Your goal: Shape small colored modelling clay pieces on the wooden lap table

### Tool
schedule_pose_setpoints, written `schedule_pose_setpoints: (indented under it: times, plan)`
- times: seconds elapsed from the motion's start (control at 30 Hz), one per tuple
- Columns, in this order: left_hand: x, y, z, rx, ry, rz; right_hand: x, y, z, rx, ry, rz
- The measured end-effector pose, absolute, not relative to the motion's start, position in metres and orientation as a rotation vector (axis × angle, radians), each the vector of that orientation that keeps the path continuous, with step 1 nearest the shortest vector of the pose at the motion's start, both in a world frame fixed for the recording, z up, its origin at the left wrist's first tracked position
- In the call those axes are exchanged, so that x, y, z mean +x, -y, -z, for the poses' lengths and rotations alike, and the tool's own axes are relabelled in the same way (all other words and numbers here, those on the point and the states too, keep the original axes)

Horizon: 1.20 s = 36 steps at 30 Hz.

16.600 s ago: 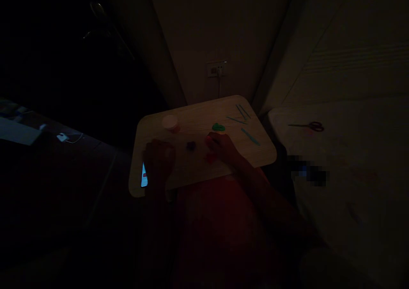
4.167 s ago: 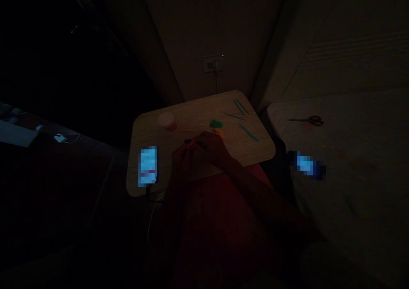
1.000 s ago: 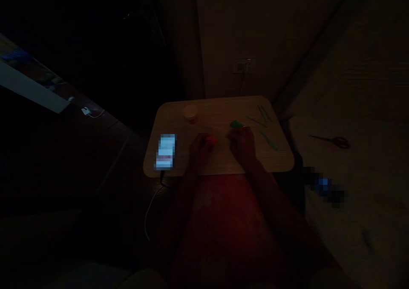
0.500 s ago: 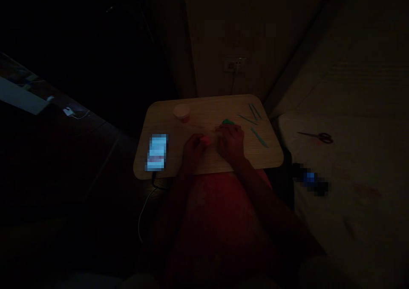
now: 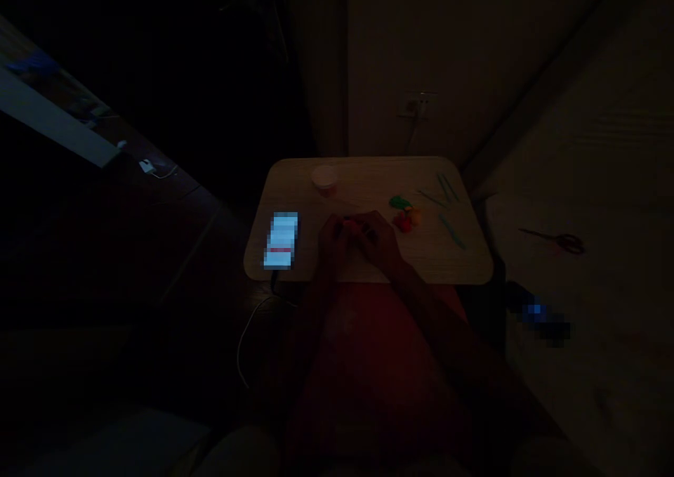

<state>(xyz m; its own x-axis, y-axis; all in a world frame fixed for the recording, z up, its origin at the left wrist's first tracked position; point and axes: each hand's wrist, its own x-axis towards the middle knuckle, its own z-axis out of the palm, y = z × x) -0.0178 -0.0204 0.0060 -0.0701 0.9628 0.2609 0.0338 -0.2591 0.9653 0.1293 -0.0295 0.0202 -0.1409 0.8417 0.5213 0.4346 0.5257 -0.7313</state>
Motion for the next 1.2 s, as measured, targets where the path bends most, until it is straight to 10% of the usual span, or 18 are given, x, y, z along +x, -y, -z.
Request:
schedule_pose_setpoints:
  times: [1.2]
  plan:
    - [-0.016, 0.023, -0.014, 1.68, -1.086, -1.426, 0.134, 0.03, -0.006, -1.14, 1.798, -0.533]
